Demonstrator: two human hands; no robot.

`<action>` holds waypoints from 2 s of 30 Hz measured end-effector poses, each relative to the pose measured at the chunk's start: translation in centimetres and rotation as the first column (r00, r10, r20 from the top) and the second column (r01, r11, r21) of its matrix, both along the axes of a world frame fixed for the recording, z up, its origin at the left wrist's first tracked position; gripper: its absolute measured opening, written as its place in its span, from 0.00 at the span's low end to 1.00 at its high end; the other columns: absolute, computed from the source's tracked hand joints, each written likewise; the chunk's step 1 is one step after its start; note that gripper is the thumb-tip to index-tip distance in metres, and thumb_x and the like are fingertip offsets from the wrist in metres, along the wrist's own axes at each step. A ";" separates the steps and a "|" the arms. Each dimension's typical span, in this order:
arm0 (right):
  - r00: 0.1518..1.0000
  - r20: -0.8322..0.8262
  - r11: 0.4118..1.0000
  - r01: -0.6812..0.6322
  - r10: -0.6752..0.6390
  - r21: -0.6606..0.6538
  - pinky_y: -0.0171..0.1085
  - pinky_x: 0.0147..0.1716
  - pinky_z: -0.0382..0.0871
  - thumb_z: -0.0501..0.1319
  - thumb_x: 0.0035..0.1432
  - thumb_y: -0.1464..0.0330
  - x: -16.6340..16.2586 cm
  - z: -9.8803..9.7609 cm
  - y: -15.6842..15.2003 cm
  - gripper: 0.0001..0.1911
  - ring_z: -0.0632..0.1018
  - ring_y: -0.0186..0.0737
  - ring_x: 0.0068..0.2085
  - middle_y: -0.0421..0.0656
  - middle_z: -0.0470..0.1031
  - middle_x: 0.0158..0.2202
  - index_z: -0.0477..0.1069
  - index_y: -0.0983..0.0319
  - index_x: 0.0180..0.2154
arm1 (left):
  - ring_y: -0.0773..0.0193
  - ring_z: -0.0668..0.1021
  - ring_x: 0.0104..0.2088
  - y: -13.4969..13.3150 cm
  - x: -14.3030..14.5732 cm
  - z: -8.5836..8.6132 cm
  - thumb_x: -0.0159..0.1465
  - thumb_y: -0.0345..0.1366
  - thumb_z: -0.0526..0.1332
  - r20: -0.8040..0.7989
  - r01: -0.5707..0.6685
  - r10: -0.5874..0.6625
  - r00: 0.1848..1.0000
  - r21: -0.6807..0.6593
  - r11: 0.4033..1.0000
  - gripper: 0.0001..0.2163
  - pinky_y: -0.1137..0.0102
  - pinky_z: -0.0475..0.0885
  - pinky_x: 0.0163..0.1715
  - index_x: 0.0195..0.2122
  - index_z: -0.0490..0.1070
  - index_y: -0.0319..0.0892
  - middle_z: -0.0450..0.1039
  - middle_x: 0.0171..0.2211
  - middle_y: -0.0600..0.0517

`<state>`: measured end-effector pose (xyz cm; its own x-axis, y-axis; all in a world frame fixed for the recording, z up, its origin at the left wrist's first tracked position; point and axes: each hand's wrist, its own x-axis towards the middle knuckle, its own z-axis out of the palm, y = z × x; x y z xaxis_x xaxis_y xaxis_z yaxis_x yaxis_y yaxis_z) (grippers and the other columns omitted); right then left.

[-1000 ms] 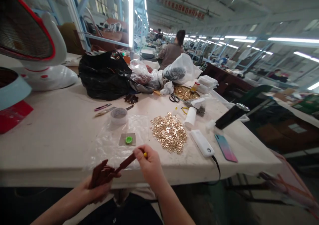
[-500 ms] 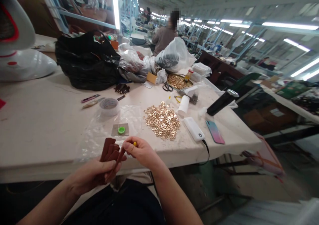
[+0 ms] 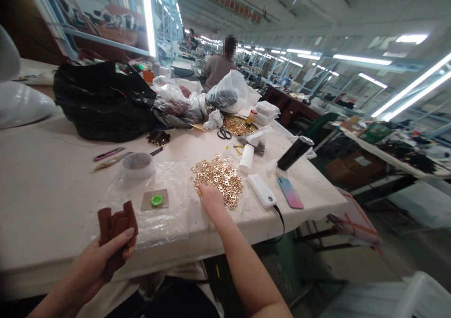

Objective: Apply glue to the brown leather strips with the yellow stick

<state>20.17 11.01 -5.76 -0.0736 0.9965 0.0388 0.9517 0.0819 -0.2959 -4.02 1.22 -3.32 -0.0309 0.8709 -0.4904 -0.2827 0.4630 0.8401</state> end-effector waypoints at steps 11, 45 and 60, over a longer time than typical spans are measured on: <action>0.999 0.007 0.994 -0.047 0.048 -0.103 0.40 0.39 0.65 0.55 0.58 0.74 -0.9 -1.0 3.5 0.07 0.75 0.42 0.40 0.48 0.75 0.38 0.72 0.65 0.36 | 0.68 0.70 0.20 -0.3 -1.9 -1.5 0.41 0.47 0.72 -0.124 0.005 -0.005 0.992 0.000 1.000 0.18 0.79 0.63 0.17 0.25 0.73 0.38 0.72 0.19 0.52; -0.133 -0.952 0.960 -0.100 -0.274 -0.262 0.32 0.17 0.43 0.67 0.43 0.59 -12.4 2.8 -9.3 0.14 0.55 0.26 0.18 0.35 0.68 0.21 0.73 0.63 0.29 | 0.64 0.73 0.24 0.1 1.3 -0.5 0.56 0.40 0.63 -0.521 -0.069 0.530 0.669 0.666 0.743 0.08 0.71 0.69 0.24 0.29 0.65 0.44 0.69 0.23 0.55; -0.261 -0.859 0.893 -0.231 -0.440 -0.387 0.30 0.16 0.41 0.71 0.37 0.60 -12.3 2.6 -9.7 0.17 0.54 0.22 0.15 0.32 0.64 0.17 0.70 0.64 0.26 | 0.59 0.76 0.40 -0.4 0.6 -1.9 0.58 0.29 0.60 -0.417 0.165 0.433 0.799 0.844 0.510 0.08 0.65 0.73 0.40 0.38 0.67 0.45 0.73 0.37 0.49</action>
